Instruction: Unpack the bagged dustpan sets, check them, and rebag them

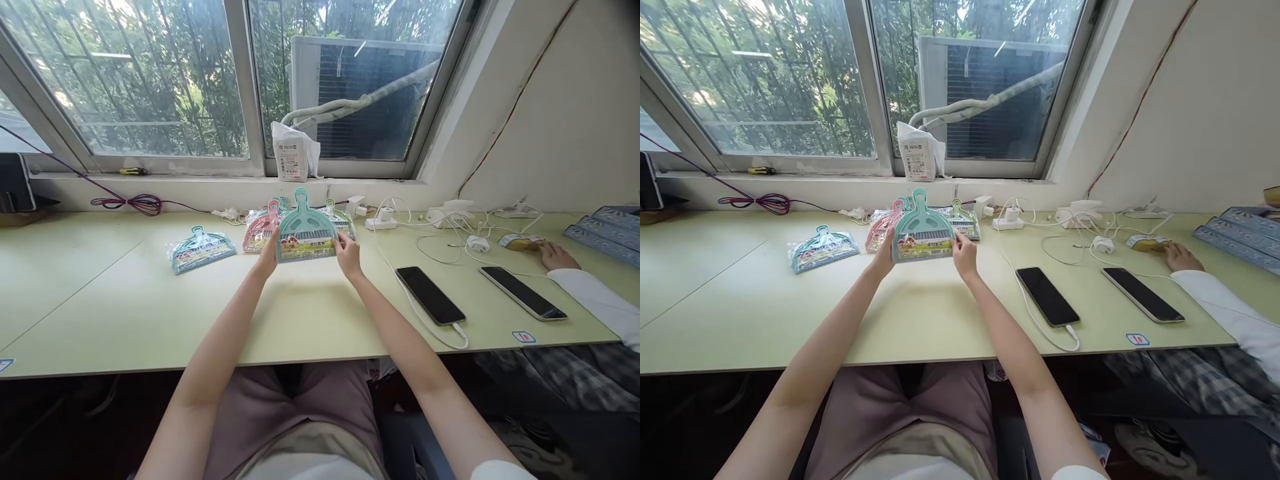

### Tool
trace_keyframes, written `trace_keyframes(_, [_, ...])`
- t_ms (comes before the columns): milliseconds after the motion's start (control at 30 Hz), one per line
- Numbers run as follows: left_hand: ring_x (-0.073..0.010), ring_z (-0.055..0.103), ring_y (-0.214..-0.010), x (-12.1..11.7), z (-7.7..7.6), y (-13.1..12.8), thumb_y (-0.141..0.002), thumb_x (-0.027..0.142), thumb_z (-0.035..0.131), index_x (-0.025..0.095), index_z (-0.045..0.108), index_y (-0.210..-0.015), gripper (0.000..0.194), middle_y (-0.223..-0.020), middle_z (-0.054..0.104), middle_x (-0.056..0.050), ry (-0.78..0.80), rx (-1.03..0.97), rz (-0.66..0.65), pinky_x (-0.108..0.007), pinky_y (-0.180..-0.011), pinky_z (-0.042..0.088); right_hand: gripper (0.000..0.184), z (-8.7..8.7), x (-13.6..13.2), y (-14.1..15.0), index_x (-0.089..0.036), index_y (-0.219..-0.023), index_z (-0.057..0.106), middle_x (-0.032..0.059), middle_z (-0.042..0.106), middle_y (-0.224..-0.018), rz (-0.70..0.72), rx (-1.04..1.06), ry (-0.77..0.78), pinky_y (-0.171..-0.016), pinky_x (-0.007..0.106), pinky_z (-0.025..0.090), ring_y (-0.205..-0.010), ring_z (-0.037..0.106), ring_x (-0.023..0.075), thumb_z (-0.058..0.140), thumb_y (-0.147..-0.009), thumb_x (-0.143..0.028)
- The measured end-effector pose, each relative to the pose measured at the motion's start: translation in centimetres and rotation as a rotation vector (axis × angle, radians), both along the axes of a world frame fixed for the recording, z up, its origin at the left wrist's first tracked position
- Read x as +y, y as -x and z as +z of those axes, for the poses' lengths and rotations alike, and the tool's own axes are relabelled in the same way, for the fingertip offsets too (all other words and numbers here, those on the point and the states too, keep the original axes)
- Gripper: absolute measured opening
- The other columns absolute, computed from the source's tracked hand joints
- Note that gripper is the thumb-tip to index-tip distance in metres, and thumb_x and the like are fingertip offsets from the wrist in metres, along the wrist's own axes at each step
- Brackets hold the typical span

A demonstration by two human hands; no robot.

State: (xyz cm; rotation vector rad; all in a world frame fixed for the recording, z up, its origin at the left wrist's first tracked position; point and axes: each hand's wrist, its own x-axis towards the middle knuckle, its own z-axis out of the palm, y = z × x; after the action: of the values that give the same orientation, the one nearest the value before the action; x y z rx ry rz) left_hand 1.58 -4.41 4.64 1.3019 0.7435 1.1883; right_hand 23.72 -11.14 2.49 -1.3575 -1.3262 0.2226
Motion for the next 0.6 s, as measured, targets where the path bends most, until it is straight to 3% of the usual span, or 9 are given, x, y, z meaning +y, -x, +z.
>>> trace_keyframes(167, [-0.0221, 0.070, -0.088, -0.6, -1.2, 1.0, -0.065, 0.035, 0.083, 0.018, 0.068, -0.107, 0.048, -0.103, 0.073, -0.009, 0.152, -0.037, -0.124, -0.030, -0.069, 0.056, 0.041, -0.3, -0.6, -0.2, -0.022, -0.126, 0.064, 0.0109, 0.071, -0.108, -0.060, -0.212, 0.033, -0.080, 0.036, 0.049, -0.084, 0.065, 0.0239, 0.044, -0.095, -0.041])
trace_keyframes(333, [-0.0197, 0.070, -0.088, -1.2, -1.6, -0.2, -0.067, 0.032, 0.082, 0.019, 0.065, -0.107, 0.045, -0.099, 0.073, -0.006, 0.128, -0.113, -0.071, -0.032, -0.077, 0.056, 0.038, 0.5, -1.7, 0.3, -0.026, -0.130, 0.060, 0.0107, 0.062, -0.125, -0.236, -0.438, -0.152, -0.090, 0.040, 0.045, -0.111, 0.058, 0.0281, 0.046, -0.097, -0.039])
trace_keyframes(467, [-0.0211, 0.070, -0.093, -1.8, -1.6, -0.7, -0.068, 0.035, 0.082, 0.020, 0.064, -0.112, 0.050, -0.103, 0.072, -0.006, 0.109, -0.137, -0.097, -0.034, -0.081, 0.056, 0.030, 1.0, -2.5, 1.7, -0.031, -0.122, 0.067, 0.0072, 0.062, -0.128, -0.066, -0.690, -0.200, -0.097, 0.042, 0.038, -0.119, 0.053, 0.0288, 0.052, -0.096, -0.033])
trace_keyframes(600, [-0.0188, 0.069, -0.085, -2.5, -1.6, -0.7, -0.067, 0.035, 0.083, 0.021, 0.062, -0.119, 0.057, -0.101, 0.072, -0.005, 0.101, -0.148, -0.128, -0.031, -0.074, 0.056, 0.026, 0.6, -3.0, 3.6, -0.031, -0.117, 0.071, 0.0055, 0.065, -0.127, 0.085, -0.851, -0.177, -0.100, 0.042, 0.033, -0.120, 0.052, 0.0272, 0.056, -0.096, -0.031])
